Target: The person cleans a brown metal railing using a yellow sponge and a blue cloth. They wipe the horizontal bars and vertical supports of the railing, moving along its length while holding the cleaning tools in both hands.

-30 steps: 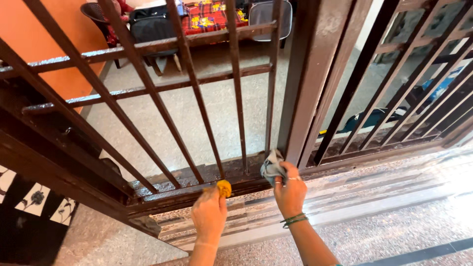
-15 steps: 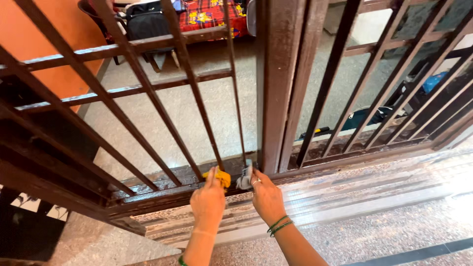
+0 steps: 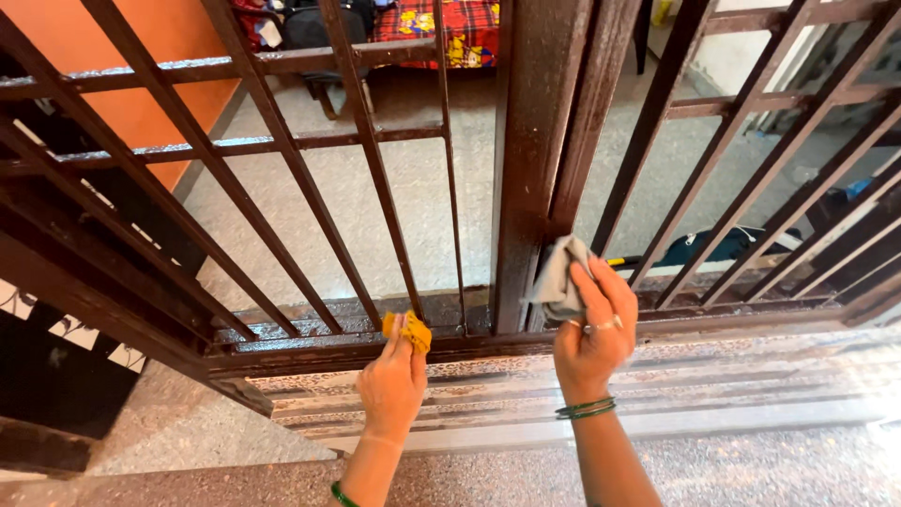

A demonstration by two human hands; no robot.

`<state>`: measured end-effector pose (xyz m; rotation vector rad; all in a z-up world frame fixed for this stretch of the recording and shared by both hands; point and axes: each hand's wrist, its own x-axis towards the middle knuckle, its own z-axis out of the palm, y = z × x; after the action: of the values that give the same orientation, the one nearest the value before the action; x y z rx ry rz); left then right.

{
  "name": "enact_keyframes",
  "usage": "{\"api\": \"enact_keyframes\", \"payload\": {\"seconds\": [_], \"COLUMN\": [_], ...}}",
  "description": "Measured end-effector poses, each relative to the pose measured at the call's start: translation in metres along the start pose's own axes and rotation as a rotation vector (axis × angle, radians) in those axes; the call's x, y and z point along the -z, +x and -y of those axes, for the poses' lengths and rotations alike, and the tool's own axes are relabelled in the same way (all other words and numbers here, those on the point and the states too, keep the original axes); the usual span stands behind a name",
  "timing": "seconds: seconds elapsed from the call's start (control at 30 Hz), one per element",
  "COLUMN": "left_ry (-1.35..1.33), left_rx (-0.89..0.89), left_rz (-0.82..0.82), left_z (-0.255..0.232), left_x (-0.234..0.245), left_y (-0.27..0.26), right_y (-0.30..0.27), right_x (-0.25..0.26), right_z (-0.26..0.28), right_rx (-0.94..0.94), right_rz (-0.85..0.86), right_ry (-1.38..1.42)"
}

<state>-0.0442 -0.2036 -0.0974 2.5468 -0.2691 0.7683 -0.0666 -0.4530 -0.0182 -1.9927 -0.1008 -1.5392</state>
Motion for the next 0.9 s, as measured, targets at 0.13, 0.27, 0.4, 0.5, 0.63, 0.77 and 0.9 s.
{"api": "enact_keyframes", "payload": {"seconds": [0.13, 0.27, 0.4, 0.5, 0.63, 0.77, 0.9], "left_ry": [-0.032, -0.106, -0.068, 0.025, 0.058, 0.121, 0.121], "left_rx": [-0.015, -0.141, -0.12, 0.025, 0.104, 0.053, 0.11], "left_rz": [-0.134, -0.287, -0.205, 0.207, 0.292, 0.246, 0.266], "left_z": [-0.023, -0.053, -0.067, -0.065, -0.061, -0.06, -0.063], "left_x": [0.004, 0.015, 0.01, -0.006, -0.018, -0.026, -0.029], "left_y": [-0.005, 0.011, 0.028, 0.033, 0.032, 0.031, 0.027], "right_y": [-0.047, -0.105, -0.092, -0.062, -0.014, 0.039, 0.038], "right_x": [-0.021, -0.03, -0.015, 0.008, 0.031, 0.026, 0.013], "right_z": [-0.054, -0.085, -0.081, -0.065, -0.041, -0.031, -0.032], "right_rx": [0.009, -0.449, -0.358, -0.707, -0.264, -0.097, -0.146], "right_rz": [0.19, 0.596, 0.614, 0.675, 0.054, 0.027, 0.208], "right_ry": [-0.111, -0.234, -0.214, -0.076, 0.124, 0.083, 0.087]}}
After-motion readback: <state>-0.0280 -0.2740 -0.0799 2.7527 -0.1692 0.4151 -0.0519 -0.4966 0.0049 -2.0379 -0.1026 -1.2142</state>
